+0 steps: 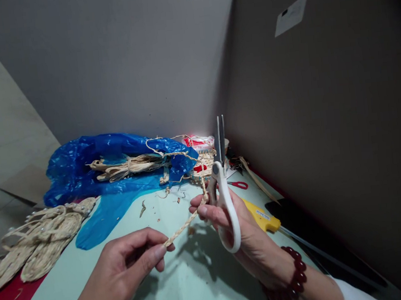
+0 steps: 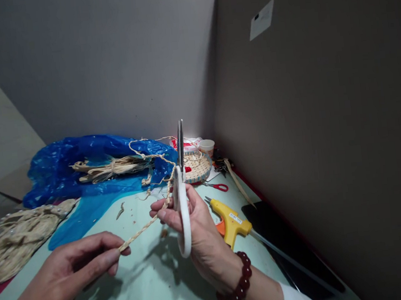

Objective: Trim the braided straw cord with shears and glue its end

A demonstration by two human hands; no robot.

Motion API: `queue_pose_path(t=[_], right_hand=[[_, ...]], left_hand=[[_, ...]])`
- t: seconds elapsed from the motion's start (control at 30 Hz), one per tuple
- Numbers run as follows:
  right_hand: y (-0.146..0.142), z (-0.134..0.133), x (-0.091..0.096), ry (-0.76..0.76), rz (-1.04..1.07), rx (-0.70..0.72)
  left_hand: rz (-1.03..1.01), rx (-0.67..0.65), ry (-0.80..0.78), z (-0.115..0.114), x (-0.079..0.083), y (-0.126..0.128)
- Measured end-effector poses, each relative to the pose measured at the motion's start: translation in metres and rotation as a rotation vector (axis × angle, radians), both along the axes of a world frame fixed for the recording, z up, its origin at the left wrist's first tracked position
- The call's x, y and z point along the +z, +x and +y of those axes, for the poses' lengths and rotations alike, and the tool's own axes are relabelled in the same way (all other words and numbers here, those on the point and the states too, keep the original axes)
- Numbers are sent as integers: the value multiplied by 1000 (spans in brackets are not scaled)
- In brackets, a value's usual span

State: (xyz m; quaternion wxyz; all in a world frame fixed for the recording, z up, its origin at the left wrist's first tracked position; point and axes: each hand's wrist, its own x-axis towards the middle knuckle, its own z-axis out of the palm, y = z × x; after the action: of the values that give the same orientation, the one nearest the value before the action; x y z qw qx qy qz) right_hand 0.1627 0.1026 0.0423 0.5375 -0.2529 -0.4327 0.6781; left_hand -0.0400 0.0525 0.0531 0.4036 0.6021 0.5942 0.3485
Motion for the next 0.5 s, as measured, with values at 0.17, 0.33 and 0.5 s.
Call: queue_pose_path(t=[0.17, 0.33, 0.5], right_hand=[[0, -1, 1, -6, -9, 4], [0, -1, 1, -4, -37, -15], [2, 4, -2, -1, -63, -43]], left_hand=[[23, 45, 16, -5, 6, 6], [-44, -29, -53, -3, 0, 4], [-254, 67, -210, -2, 3, 9]])
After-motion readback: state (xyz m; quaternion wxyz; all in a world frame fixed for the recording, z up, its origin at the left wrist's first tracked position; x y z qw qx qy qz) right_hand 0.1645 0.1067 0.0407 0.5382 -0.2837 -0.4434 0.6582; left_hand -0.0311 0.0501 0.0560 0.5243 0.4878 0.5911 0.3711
